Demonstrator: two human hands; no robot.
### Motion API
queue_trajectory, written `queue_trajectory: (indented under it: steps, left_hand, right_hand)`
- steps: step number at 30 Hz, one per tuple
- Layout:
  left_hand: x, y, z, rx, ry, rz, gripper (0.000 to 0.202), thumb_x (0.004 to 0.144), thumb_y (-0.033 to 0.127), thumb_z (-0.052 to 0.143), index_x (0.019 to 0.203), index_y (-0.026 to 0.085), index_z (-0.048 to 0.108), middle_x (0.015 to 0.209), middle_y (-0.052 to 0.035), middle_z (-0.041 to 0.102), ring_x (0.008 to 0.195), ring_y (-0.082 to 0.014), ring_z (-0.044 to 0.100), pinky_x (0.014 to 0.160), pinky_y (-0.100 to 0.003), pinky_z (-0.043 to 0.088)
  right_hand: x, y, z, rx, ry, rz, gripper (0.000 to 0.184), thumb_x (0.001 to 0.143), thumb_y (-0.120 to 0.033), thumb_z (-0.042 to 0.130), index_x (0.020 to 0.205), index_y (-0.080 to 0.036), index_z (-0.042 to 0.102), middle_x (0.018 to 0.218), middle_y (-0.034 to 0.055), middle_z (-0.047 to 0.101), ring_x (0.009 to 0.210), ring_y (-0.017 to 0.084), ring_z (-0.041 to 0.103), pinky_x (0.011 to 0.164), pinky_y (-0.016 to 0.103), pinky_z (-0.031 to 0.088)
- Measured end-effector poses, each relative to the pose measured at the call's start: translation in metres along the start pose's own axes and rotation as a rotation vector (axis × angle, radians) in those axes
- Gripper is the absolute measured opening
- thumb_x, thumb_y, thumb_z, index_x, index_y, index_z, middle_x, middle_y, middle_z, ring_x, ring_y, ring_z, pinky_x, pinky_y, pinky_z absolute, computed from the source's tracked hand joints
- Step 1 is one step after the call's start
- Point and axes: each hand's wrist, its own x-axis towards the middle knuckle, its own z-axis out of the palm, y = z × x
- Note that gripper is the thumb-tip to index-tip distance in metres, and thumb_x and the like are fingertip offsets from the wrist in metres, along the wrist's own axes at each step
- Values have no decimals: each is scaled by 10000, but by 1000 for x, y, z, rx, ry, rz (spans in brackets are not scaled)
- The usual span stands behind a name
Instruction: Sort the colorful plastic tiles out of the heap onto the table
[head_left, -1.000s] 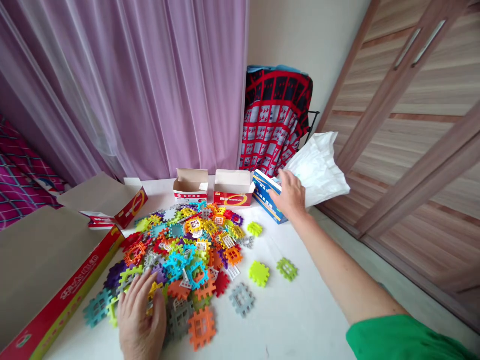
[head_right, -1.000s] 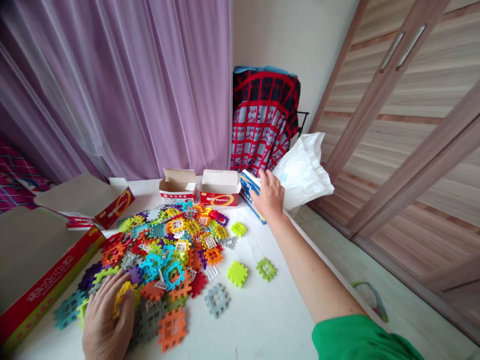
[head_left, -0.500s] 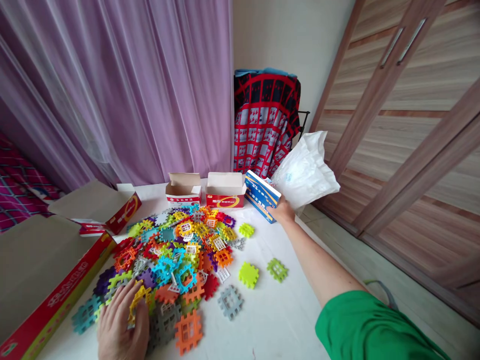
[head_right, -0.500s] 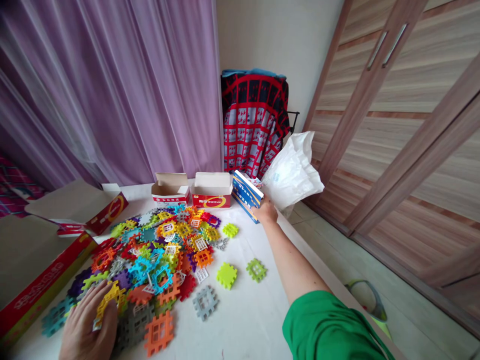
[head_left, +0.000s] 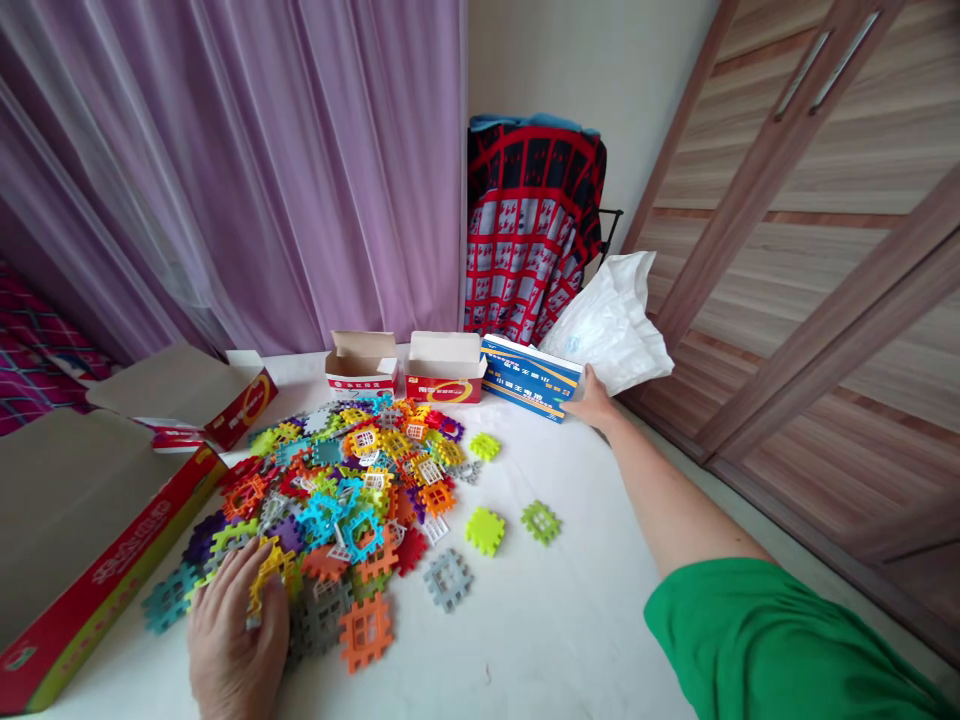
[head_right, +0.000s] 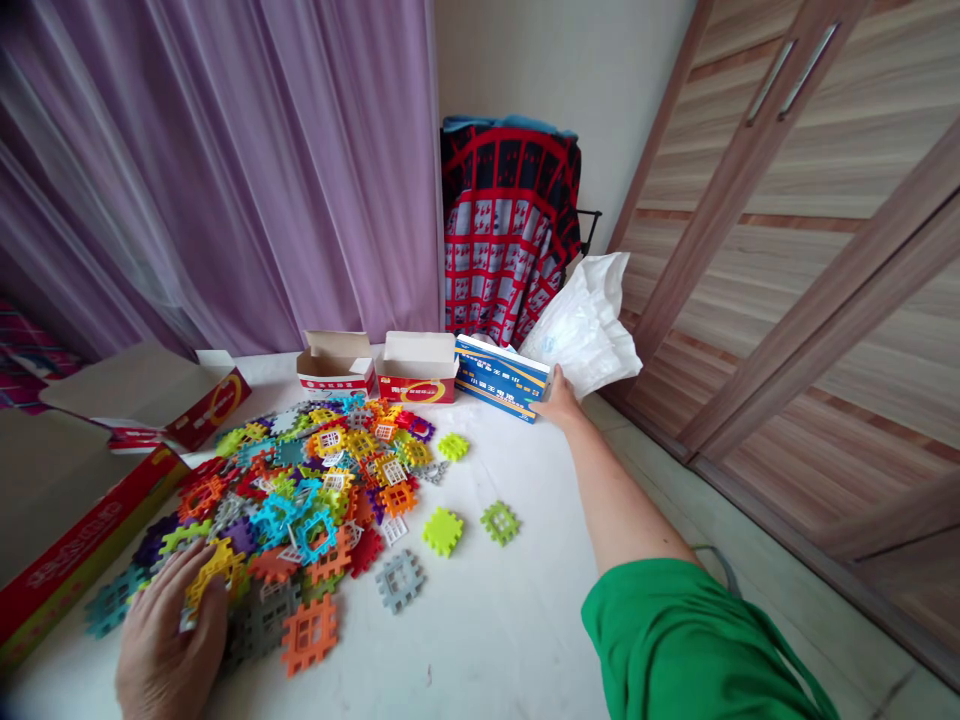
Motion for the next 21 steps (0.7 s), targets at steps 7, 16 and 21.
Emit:
queue_trajectory:
  steps: [7, 16, 21]
  left_hand:
    - [-11, 7, 1, -19, 17, -34, 288, 908, 351, 487, 1102, 216, 652, 1223, -159, 676, 1237, -323, 573, 1057, -524, 384]
    - [-24, 9, -7, -80, 54, -100, 278, 879, 364, 506, 1054, 220, 665, 1161, -132, 702, 1178, -300, 603, 1027, -495, 410]
    - [-25, 7, -8, -135, 54, -181, 285, 836, 373, 537, 1040, 230, 676, 1176, -116, 696, 1184, -294, 600, 1047, -483, 394]
  right_hand:
    - [-144, 5, 14, 222, 16, 67, 360, 810, -377, 534, 1085, -204, 688, 1039, 74, 732, 949, 224, 688, 830, 327, 546]
    - [-247, 12, 41, 36, 140, -290, 452, 733, -408, 643, 1124, -183, 621, 1148, 128, 694, 1072, 277, 625, 924, 404, 460]
    - [-248, 4, 41, -124, 80, -326, 399, 758, -343, 660, 1124, -196, 601, 1128, 98, 692, 1074, 268, 597, 891, 373, 397]
